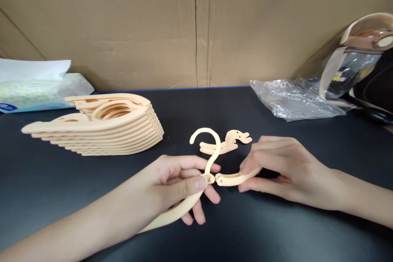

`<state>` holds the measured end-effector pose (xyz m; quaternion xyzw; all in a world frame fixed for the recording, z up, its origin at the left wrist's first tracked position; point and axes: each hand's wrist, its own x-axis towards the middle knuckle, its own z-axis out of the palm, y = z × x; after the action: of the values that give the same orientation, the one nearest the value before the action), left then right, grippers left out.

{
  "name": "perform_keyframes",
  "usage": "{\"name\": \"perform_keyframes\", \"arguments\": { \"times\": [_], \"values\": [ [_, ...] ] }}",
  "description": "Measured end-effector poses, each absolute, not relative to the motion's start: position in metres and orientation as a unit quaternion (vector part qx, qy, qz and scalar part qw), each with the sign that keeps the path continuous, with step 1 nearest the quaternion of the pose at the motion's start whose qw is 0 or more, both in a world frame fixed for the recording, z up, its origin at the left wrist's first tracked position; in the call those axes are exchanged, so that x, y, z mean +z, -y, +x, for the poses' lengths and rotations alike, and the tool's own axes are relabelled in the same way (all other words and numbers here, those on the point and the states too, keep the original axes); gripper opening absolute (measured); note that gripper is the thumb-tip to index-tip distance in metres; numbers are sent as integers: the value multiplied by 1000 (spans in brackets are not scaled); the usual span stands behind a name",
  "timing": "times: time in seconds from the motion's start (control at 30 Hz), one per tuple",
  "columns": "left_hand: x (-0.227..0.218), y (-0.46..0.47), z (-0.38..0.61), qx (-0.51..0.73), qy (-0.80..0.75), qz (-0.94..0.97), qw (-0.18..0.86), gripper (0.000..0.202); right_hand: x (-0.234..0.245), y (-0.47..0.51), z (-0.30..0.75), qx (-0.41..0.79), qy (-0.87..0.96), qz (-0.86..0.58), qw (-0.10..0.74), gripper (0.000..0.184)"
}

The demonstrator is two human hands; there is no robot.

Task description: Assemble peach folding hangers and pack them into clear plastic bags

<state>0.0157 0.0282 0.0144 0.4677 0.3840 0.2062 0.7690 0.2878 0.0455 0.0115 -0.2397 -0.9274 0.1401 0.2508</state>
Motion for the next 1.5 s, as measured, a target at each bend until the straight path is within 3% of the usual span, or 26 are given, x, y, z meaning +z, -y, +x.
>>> {"name": "perform_keyframes", "arguments": {
  "times": [0.73, 1.13, 1.5],
  "values": [
    [4, -28, 13, 230, -377, 464, 768, 36, 13, -40, 285, 127, 931, -240, 244, 24],
    [2, -33, 10, 211, -375, 476, 767, 42, 10, -37, 281, -87, 946, -186, 250, 33],
    [11, -33, 13, 184, -403, 442, 780, 44, 11, -30, 279, -135, 947, -166, 241, 30]
  ]
}}
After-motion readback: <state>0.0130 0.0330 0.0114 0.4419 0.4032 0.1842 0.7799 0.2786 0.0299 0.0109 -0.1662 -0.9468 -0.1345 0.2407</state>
